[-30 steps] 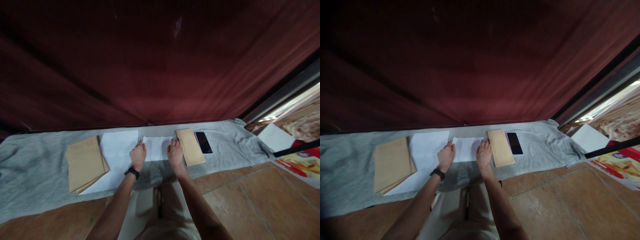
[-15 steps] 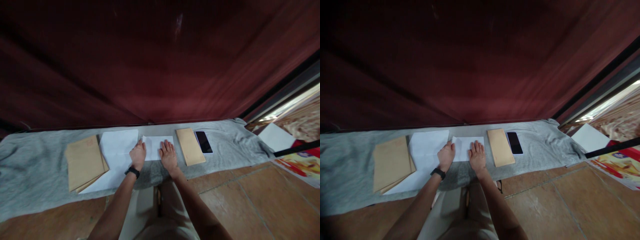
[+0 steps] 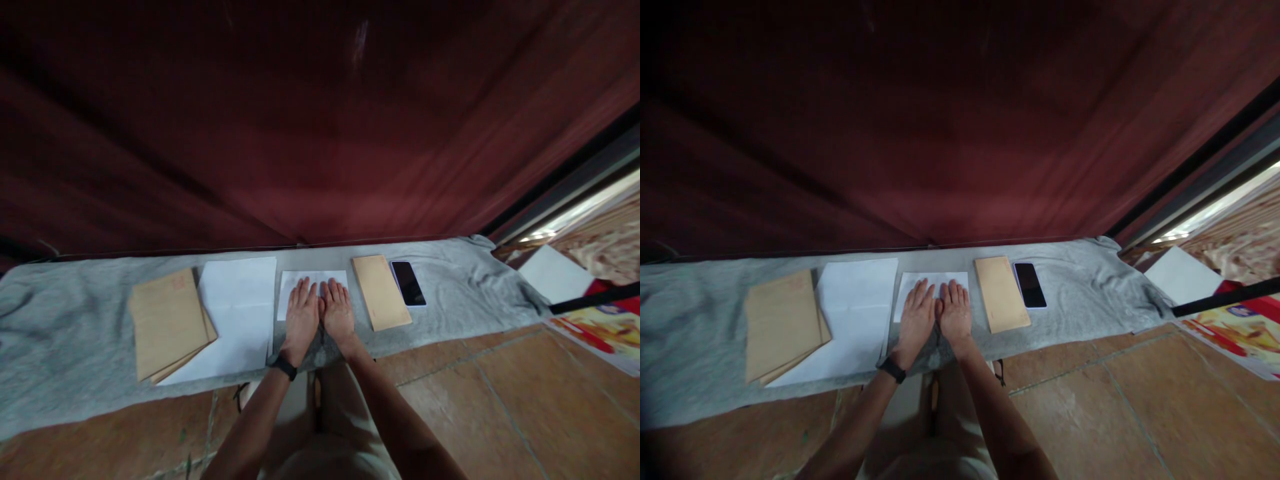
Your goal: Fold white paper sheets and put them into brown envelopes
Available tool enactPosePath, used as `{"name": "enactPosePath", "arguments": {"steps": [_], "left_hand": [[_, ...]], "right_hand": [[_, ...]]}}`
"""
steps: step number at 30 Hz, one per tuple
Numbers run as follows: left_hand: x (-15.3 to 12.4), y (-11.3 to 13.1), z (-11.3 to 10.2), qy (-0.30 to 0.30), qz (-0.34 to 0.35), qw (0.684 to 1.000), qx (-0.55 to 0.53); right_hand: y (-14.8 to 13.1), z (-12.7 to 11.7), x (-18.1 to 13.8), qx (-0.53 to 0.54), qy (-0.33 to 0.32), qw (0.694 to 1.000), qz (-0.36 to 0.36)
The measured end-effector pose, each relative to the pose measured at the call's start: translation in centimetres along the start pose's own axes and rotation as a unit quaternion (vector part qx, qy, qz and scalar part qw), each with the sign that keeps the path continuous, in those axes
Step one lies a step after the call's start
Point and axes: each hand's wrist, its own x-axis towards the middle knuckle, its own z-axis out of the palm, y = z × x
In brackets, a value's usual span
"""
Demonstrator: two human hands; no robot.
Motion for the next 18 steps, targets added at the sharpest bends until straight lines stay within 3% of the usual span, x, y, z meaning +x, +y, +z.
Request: {"name": "enactPosePath", "arguments": {"steps": [2,6,13,18], "left_hand": [[0.4,0.3,1.6,-0.021,0.031,0.999,-0.020],[1.5,-0.7,3.3,-0.031,0.029,0.999,-0.018],[2.1,-2.9,3.4,-0.027,-0.019,0.999,0.034],[2.1,-3.2,3.3,-0.062,-0.021,0.996,0.056]], "right_hand": [[0.1,-0.1,0.0,-0.004,-0.008,1.000,-0.006],[0.1,-0.1,0.0,-0.012,-0.007,1.000,-0.012],[0.2,0.1,0.2,0.016,0.015,1.000,0.008],[-1.1,0.4,2.9,0.062,0.004,0.998,0.020]]}}
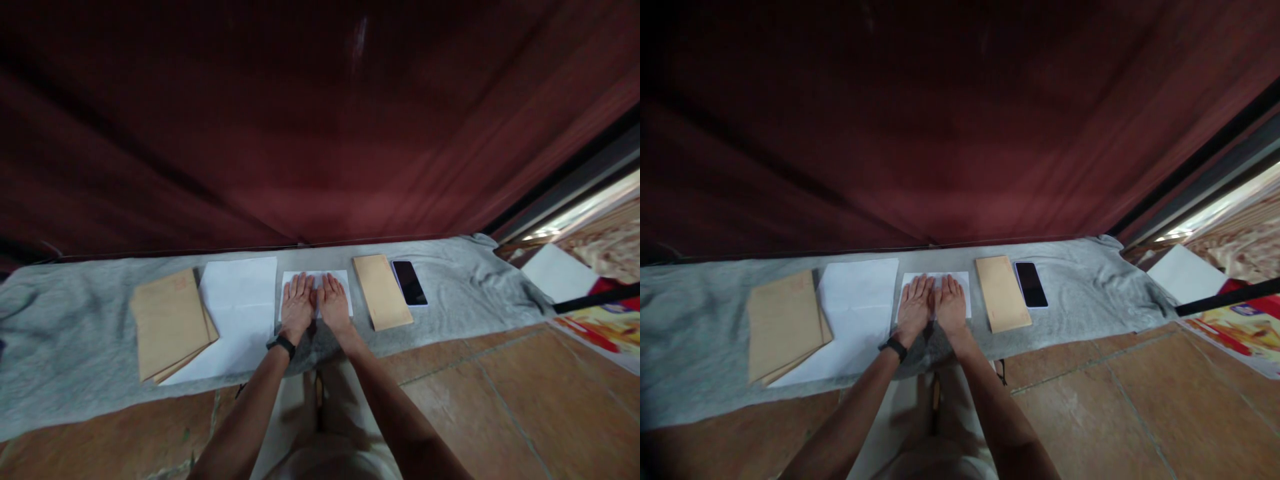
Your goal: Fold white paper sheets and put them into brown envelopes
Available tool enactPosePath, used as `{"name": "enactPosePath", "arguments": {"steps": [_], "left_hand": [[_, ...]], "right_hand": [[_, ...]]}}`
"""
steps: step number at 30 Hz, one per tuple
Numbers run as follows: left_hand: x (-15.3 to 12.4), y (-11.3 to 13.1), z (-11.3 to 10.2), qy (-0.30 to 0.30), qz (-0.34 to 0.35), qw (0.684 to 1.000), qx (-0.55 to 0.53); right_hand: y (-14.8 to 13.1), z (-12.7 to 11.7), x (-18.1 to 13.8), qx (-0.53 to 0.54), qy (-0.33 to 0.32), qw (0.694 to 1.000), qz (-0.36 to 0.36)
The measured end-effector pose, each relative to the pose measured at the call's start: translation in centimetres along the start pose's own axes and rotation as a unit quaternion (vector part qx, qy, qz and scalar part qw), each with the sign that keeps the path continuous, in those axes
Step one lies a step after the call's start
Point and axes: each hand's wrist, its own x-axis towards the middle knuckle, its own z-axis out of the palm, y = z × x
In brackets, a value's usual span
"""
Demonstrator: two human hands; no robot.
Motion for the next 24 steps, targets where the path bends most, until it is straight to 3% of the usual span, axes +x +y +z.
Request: {"name": "enactPosePath", "arguments": {"steps": [6,10,16,21,24], "left_hand": [[-0.3,-0.5,0.4,-0.015,0.020,1.000,0.011],[-0.1,-0.3,0.6,-0.002,-0.001,1.000,-0.006],[0.3,0.1,0.5,0.021,-0.045,0.999,-0.008],[0.7,-0.6,0.6,0.064,-0.105,0.992,-0.005],[1.3,0.7,0.9,0.098,-0.105,0.989,-0.029]], "right_hand": [[-2.0,1.8,2.3,0.042,-0.008,0.998,-0.053],[-0.2,1.6,1.4,-0.003,-0.001,0.998,-0.069],[3.0,0.3,-0.1,-0.070,0.022,0.997,-0.032],[3.5,0.2,-0.5,-0.081,0.026,0.996,-0.018],[3.4,0.3,-0.5,-0.080,0.019,0.996,-0.015]]}}
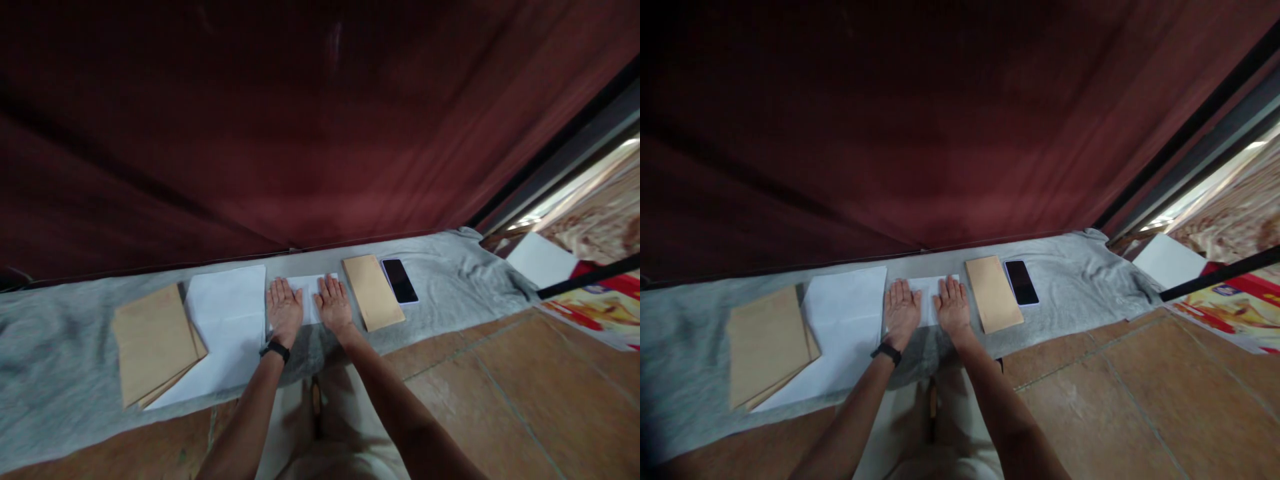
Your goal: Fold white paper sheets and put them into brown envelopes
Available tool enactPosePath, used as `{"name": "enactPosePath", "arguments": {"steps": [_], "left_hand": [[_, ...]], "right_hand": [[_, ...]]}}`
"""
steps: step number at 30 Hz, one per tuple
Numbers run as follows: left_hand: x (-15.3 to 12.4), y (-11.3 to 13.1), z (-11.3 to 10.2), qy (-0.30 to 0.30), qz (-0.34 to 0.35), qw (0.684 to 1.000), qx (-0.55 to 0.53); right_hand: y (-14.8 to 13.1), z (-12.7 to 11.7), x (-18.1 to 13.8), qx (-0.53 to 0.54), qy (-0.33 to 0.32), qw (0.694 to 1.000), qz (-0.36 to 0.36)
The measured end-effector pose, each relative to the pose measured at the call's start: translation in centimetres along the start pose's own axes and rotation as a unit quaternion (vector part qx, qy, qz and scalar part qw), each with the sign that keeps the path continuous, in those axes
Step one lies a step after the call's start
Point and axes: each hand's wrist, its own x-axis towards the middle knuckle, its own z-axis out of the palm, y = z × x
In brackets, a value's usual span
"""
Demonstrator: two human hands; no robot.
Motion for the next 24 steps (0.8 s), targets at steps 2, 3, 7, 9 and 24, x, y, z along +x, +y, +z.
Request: {"name": "enactPosePath", "arguments": {"steps": [2,3,7,9,24], "left_hand": [[0.1,1.6,0.3,-0.019,0.054,0.998,-0.025],[0.2,2.4,0.4,-0.039,0.086,0.995,-0.034],[0.7,3.3,0.5,-0.090,0.128,0.987,-0.026],[0.9,2.0,0.4,-0.078,0.121,0.990,-0.009],[-3.7,-0.8,-2.2,-0.056,0.087,0.993,0.066]], "right_hand": [[0.0,-0.1,0.0,-0.001,-0.009,1.000,-0.004],[0.1,-0.1,0.0,-0.002,-0.013,1.000,-0.009],[0.2,0.0,-0.1,0.002,-0.011,1.000,-0.018],[0.2,0.2,0.0,0.011,0.003,1.000,-0.009],[-0.2,-0.3,0.1,0.040,0.018,0.999,0.008]]}}
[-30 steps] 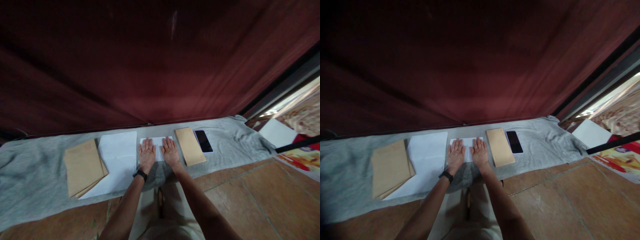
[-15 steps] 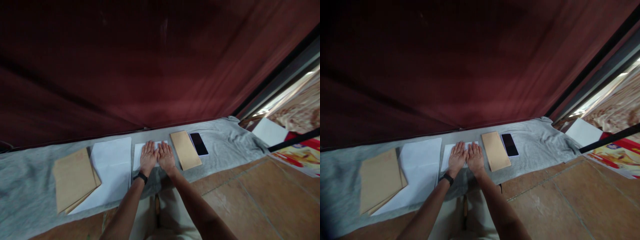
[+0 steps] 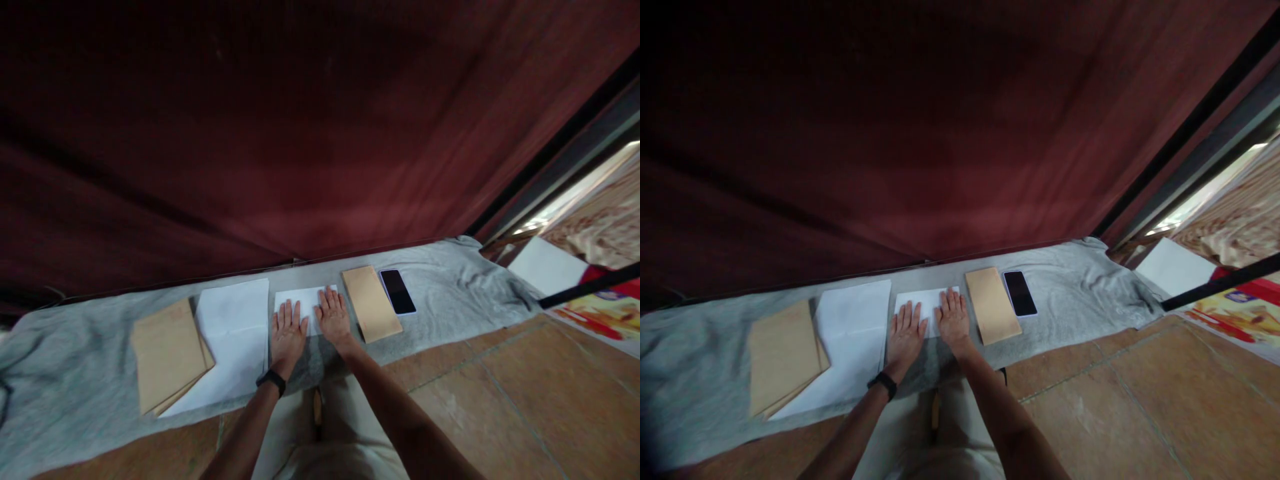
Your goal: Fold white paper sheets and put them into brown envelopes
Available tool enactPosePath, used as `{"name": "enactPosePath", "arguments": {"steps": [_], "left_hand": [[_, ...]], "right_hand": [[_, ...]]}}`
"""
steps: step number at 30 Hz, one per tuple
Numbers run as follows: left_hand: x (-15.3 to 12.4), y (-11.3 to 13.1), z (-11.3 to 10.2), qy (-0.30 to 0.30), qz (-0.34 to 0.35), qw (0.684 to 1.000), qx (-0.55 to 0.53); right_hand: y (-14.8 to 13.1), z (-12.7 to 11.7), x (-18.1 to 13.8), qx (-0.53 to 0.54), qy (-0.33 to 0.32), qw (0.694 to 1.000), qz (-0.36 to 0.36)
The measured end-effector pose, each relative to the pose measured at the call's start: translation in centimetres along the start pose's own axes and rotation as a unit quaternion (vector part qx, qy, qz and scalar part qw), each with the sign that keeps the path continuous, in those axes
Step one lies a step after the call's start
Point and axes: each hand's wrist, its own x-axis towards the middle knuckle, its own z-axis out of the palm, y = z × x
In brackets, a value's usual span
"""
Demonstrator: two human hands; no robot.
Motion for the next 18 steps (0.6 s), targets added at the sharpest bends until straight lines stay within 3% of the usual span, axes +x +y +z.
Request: {"name": "enactPosePath", "arguments": {"steps": [4,9,18], "left_hand": [[0.0,0.1,-0.5,-0.025,-0.005,0.999,0.020],[0.2,0.0,-0.5,-0.056,-0.004,0.998,0.021],[0.0,-0.3,-0.3,-0.035,-0.010,0.999,0.008]], "right_hand": [[-1.8,-0.2,0.9,0.000,-0.033,0.999,0.027],[-4.0,0.5,1.5,0.026,-0.045,0.998,-0.038],[0.1,-0.2,-0.7,-0.007,-0.012,1.000,-0.017]]}}
